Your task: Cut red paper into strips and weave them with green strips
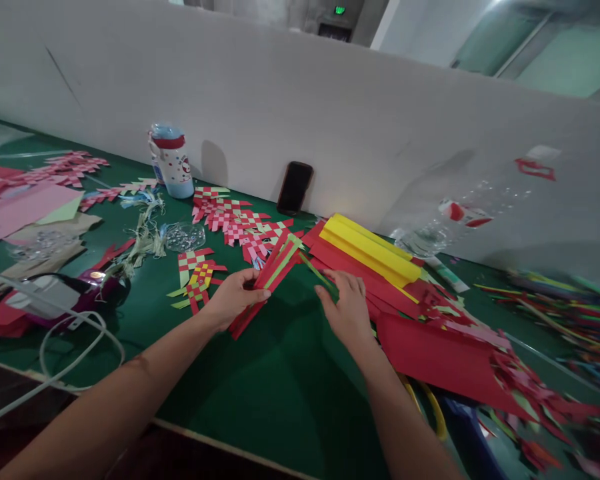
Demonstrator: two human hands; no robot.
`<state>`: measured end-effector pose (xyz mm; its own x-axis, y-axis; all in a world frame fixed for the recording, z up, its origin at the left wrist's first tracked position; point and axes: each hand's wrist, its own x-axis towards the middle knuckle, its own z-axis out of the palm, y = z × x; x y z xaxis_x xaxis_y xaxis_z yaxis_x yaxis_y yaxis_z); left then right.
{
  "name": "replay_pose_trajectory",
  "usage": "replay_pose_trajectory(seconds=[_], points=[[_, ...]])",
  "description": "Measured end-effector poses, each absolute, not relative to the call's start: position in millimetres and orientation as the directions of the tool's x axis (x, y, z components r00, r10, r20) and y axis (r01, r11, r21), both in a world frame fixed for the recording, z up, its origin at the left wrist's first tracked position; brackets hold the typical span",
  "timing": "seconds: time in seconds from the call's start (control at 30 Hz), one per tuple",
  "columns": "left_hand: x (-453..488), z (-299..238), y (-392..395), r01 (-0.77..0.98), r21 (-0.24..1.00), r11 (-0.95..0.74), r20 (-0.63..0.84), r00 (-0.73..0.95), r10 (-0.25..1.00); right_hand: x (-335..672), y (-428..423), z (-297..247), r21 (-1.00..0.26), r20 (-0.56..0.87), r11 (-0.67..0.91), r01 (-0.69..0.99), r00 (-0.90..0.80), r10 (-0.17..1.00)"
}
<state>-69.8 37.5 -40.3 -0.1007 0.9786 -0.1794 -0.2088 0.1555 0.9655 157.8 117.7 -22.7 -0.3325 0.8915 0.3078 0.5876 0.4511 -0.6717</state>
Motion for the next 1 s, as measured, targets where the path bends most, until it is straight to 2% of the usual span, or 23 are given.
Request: replay_pose_trajectory(seconds=[0.2,0.43,0.7,0.83,1.0], points=[[-52.3,-35.4,30.2,-0.220,0.959,0.180,-0.184,0.004,0.983,116.5,89.1,-28.9,-0.902,0.098,0.251,0.351,-0.399,0.912],[-50.9,-34.8,30.3,-0.187,0.961,0.202,-0.211,-0.028,0.977,116.9,86.2,-39.2,-0.980,-0.004,0.061,0.190,-0.323,0.947],[-55.4,-39.5,34.2,-0.195,0.959,0.206,-0.220,-0.057,0.974,132.6,99.2,-46.8,-0.980,-0.025,0.022,0.196,-0.234,0.972],[-58.0,-39.3,34.8,-0.183,0.963,0.200,-0.214,-0.061,0.975,147.5,112.0,-50.9,-0.968,-0.009,0.032,0.248,-0.163,0.987],[-59.7,-38.9,35.3,-0.123,0.980,0.154,-0.168,-0.108,0.980,161.7,121.8,-44.6,-0.936,0.025,0.081,0.343,-0.162,0.986]])
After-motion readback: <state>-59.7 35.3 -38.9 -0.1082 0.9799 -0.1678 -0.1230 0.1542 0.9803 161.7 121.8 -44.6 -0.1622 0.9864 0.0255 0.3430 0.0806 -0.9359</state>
